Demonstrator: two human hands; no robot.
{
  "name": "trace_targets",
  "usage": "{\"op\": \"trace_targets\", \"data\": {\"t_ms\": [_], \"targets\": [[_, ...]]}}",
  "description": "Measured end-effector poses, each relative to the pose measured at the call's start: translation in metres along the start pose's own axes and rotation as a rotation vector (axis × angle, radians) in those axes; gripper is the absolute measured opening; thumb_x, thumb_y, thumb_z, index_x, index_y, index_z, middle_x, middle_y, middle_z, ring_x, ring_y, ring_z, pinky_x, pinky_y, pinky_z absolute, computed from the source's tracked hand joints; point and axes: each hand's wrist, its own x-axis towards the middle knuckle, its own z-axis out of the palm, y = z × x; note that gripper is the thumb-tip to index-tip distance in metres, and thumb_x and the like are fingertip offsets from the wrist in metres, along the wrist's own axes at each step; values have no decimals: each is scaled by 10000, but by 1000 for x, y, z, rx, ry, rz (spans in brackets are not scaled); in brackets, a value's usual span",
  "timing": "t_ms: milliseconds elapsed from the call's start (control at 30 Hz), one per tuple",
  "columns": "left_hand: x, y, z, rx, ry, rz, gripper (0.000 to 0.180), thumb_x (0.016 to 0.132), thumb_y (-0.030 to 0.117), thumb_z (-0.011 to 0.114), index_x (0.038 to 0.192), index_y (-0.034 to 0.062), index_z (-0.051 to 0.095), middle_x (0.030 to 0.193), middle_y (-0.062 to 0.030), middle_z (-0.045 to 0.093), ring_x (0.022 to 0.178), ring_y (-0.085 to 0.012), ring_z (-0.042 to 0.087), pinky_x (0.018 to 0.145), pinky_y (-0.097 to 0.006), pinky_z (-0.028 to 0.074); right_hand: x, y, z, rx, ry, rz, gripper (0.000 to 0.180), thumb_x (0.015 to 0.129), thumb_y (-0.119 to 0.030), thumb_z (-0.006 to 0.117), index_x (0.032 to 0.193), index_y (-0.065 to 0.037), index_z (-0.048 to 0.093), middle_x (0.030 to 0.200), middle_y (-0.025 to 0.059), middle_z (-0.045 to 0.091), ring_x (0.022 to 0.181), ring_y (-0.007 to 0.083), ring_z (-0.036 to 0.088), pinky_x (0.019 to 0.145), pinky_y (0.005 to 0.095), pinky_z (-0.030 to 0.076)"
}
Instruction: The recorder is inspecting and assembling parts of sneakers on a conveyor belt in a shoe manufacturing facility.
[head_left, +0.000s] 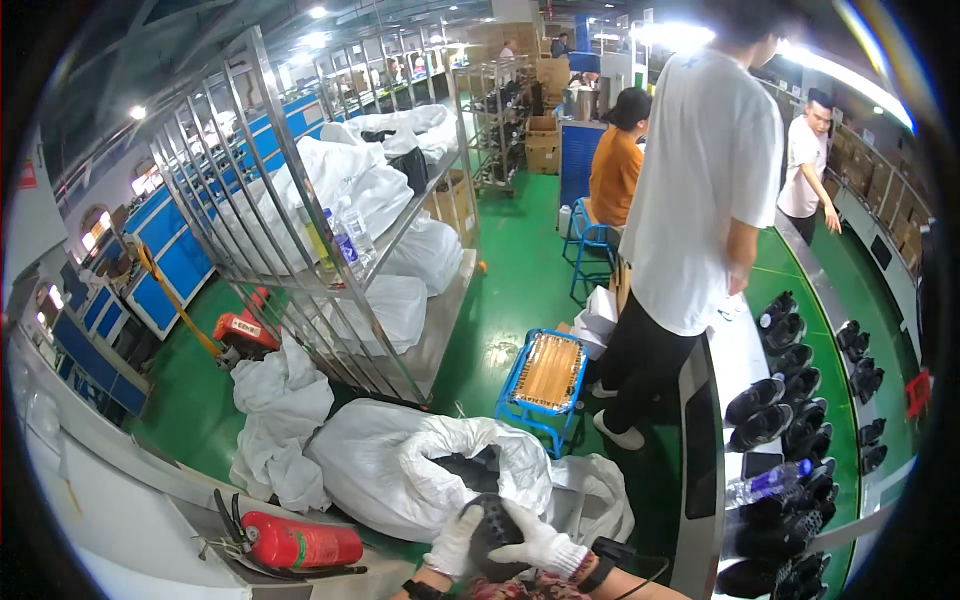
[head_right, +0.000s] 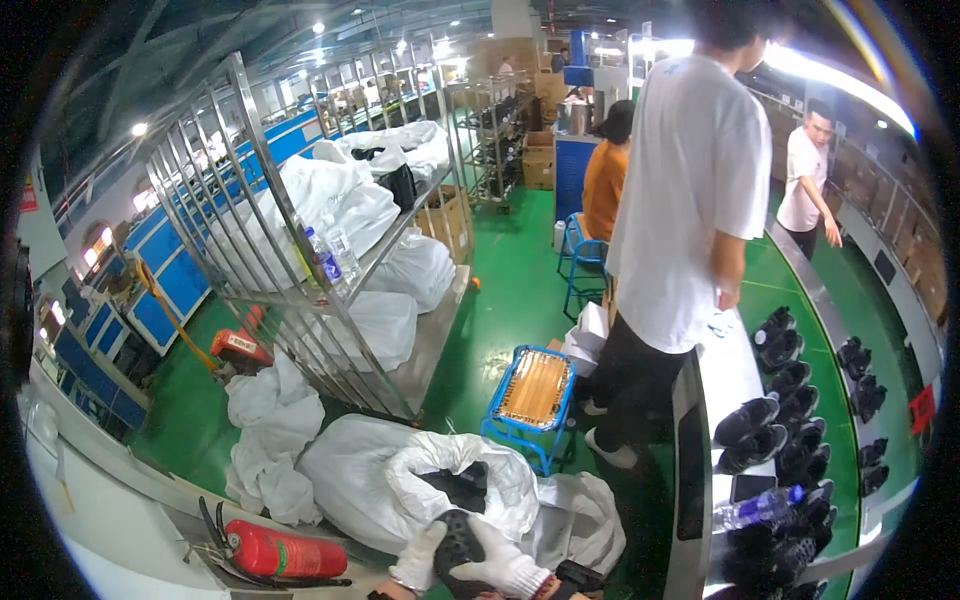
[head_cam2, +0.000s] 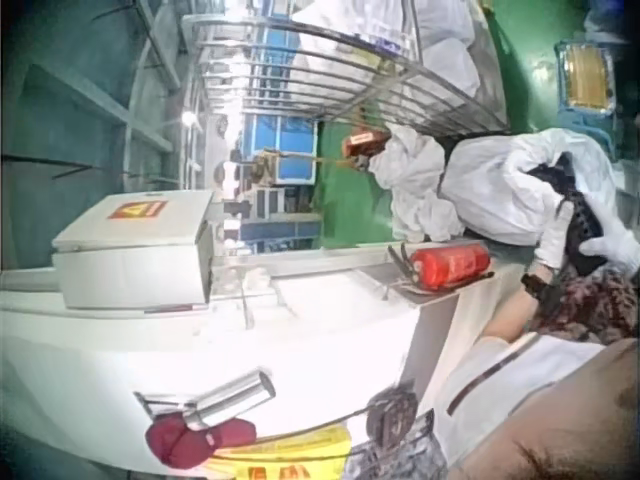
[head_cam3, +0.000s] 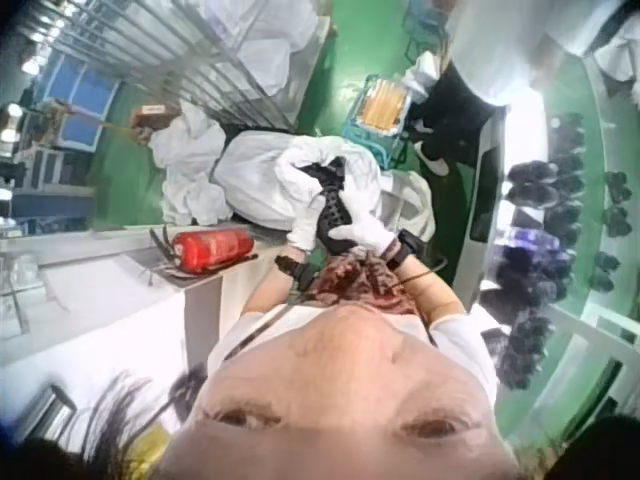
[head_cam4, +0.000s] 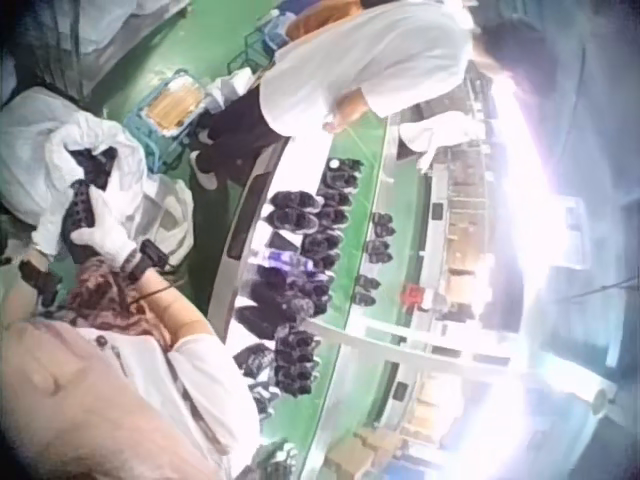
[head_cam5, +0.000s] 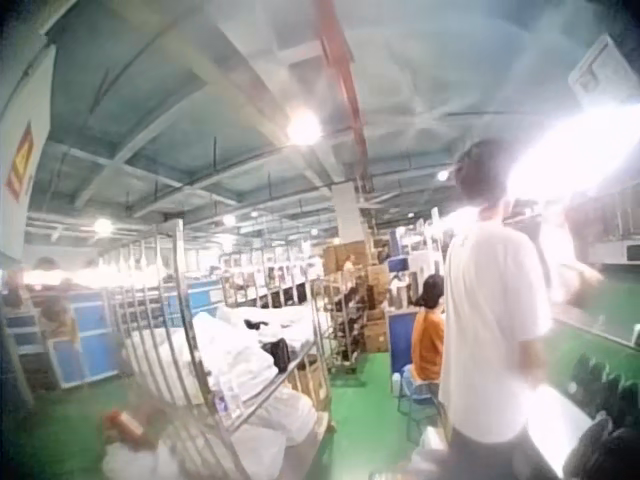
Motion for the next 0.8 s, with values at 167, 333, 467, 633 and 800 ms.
{"op": "trace_targets", "data": {"t_ms": [167,333,467,633,800], "targets": [[22,-19,28,-252,-459,-233,458,963,363,643,1267,26,589,1148,-99,689,962,-229,690,904,-377,564,-77,-25,0,-87,403,104,1073,694,-443,869,1483,43,328,1471,275,405,1370,352,429,1132,391,359],[-15,5,112,-221,-611,-366,395,996,352,604,1222,28,632,1074,-79,711,933,-165,689,844,-319,567,-142,-6,43,-405,873,-154,1086,624,-446,911,1443,37,387,1499,345,292,1377,469,374,1117,477,359],[-57,-24,142,-106,-583,-451,360,976,369,641,1145,53,659,1014,-36,705,850,-144,668,778,-282,557,-196,-15,69,-296,1098,-69,963,687,-340,872,1453,7,402,1478,263,414,1371,400,421,1113,466,378],[-122,-74,198,24,-681,-617,422,952,410,663,1154,40,662,1016,-57,721,848,-172,678,800,-311,554,-273,6,114,89,1445,7,996,741,-83,824,1554,-38,249,1529,200,370,1384,319,389,1138,423,339],[-183,-139,261,315,-938,-498,469,957,463,640,1153,37,646,1059,-52,689,929,-146,634,868,-293,498,-357,31,124,491,1635,-235,941,695,-201,771,1495,-85,289,1475,158,376,1327,279,375,1087,401,317]]}}
